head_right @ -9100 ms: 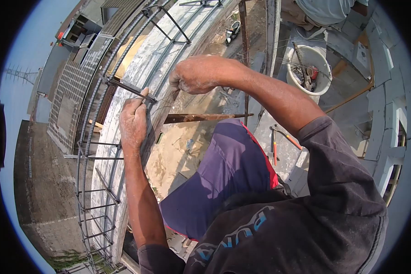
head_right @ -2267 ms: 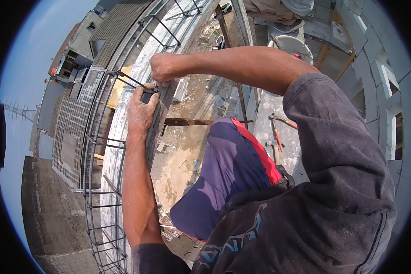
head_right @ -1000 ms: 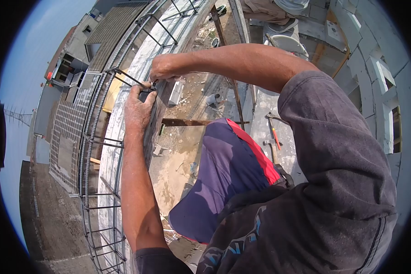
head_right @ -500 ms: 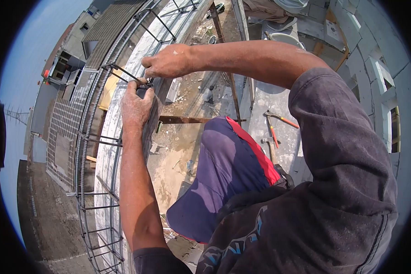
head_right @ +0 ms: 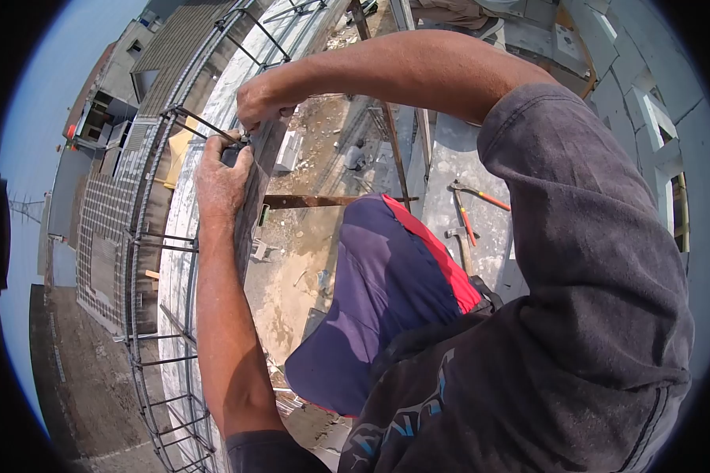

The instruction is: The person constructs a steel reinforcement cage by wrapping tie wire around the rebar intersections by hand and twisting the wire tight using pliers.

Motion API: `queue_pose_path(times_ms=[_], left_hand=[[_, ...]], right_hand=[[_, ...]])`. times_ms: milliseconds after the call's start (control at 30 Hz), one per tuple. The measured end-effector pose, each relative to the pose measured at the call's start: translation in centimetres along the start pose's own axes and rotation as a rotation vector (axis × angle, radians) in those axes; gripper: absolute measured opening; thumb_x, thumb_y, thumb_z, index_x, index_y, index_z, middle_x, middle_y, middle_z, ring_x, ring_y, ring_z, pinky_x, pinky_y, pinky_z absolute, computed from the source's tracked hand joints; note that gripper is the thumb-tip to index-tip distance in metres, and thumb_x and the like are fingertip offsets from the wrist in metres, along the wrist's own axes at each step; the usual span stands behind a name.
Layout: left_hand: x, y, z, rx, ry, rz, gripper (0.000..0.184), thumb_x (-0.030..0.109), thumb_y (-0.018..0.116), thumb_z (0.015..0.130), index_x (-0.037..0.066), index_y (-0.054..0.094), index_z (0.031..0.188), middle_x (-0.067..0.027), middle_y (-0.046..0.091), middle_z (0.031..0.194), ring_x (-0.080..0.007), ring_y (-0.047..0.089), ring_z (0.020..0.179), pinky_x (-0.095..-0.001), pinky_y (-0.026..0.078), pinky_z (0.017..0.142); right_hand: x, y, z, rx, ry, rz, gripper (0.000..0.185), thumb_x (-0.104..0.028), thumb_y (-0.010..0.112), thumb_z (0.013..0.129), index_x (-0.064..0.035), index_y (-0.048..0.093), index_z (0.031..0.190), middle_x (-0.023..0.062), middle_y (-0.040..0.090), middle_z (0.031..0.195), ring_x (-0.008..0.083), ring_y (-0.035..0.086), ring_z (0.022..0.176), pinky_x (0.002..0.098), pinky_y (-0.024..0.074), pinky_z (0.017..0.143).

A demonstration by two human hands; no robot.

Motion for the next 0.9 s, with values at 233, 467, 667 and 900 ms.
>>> queue_pose_path(times_ms=[233, 467, 667, 900], left_hand=[[0.4, 0.0, 0.2, -0.055, -0.014, 0.029, 0.037, 0.021, 0.075, 0.090, 0.007, 0.068, 0.123, -0.0141, 0.071, 0.120, -0.0290, 0.067, 0.114, -0.0421, 0.051, 0.100], [-0.9, 0.6, 0.4, -0.020, 0.024, 0.096, 0.034, 0.019, 0.074, 0.091, 0.009, 0.068, 0.123, -0.0105, 0.072, 0.121, -0.0267, 0.067, 0.113, -0.0393, 0.052, 0.099], [0.3, 0.2, 0.2, 0.001, 0.038, 0.155, 0.034, 0.017, 0.073, 0.089, 0.009, 0.066, 0.121, -0.0146, 0.071, 0.120, -0.0319, 0.068, 0.110, -0.0418, 0.051, 0.097], [0.1, 0.3, 0.3, -0.005, 0.033, -0.046, 0.033, 0.010, 0.076, 0.085, 0.003, 0.066, 0.116, -0.0138, 0.070, 0.123, -0.0289, 0.066, 0.116, -0.0394, 0.050, 0.101]], right_hand=[[-3.6, 1.2, -8.2, 1.043, -0.305, -0.614, 0.033, -0.032, 0.067, 0.095, -0.0005, 0.072, 0.105, 0.0142, 0.066, 0.074, 0.0313, 0.069, 0.072, 0.0484, 0.0550, 0.070], [1.9, 13.2, -22.4, 0.391, 0.222, -0.014, 0.025, -0.034, 0.063, 0.093, -0.0107, 0.071, 0.098, 0.0163, 0.071, 0.080, 0.0367, 0.070, 0.081, 0.0489, 0.0533, 0.073], [26.1, 31.0, -34.2, 0.209, 1.252, 0.071, 0.057, -0.053, 0.075, 0.082, -0.0104, 0.071, 0.120, 0.0235, 0.057, 0.132, 0.0422, 0.055, 0.126, 0.0521, 0.0497, 0.101], [28.0, 38.1, -36.3, 0.105, 1.593, 0.097, 0.103, -0.073, 0.074, 0.073, -0.0141, 0.042, 0.152, 0.0209, 0.036, 0.153, 0.0437, 0.029, 0.147, 0.0685, 0.0269, 0.114]])
Point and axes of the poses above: each hand's wrist, its own z-axis towards the middle knuckle, its own y-axis out of the palm, x = y × z, the point moved 4 cm from there along z, towards the middle knuckle
